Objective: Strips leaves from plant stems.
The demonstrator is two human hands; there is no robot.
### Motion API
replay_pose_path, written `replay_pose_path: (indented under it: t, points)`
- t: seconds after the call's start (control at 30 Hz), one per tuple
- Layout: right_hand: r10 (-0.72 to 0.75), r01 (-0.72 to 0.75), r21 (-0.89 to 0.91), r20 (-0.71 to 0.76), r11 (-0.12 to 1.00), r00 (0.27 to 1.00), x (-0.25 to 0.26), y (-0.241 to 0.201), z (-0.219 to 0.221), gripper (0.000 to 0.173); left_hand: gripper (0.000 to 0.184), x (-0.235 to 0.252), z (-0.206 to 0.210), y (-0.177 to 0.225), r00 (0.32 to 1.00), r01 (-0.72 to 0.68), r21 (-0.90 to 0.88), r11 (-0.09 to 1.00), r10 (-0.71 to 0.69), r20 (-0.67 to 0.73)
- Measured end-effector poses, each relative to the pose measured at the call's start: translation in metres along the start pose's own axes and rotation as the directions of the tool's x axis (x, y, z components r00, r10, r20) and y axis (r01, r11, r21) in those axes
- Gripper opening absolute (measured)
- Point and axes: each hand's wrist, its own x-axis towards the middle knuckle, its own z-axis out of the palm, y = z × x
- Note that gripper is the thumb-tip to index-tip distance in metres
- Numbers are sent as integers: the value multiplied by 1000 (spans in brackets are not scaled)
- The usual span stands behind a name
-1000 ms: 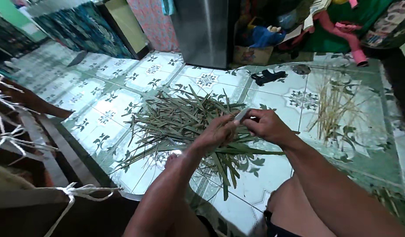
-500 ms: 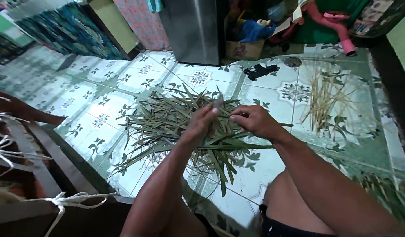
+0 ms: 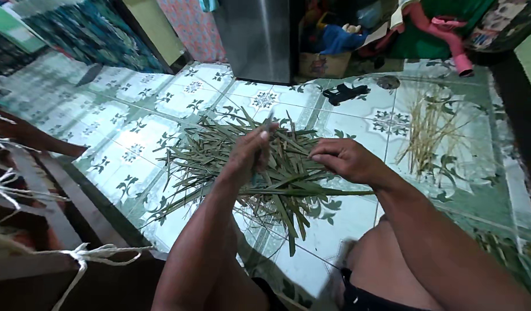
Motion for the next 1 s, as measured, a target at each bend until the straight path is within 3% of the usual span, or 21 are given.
replay_pose_path:
  t: [0.1,0.23,0.37,0.53,0.77,0.9,1.0]
  points:
    - [4,-4,-6,0,1000,1000,-1,2,-2,20,40,-6,-14,-3,1000,-19,-45,999,19,5]
    - [2,-2,-7,-46,1000,999,0,1,2,19,44,-10,0,-13,989,74,78,994,-83,124]
    - [15,-15,-8,-64,1000,998,0,1,5,15,41,-9,-10,-5,1000,3,-15,1000,-2,4]
    - [32,-33,-19,-61,999,998,3,-1,8,15,45,-11,-5,-15,994,55,52,997,-59,95]
    - [98,-97,28,-26,995,995,3,0,7,14,41,-8,-15,-5,999,-32,-52,998,31,-21]
    - [178,-172,132,-30,976,984,6,-14,17,19,40,-7,-1,-16,998,59,-16,998,-59,-5]
    - [159,-147,145,-72,978,985,9,-18,28,15,39,-6,18,-25,988,134,53,990,-138,73]
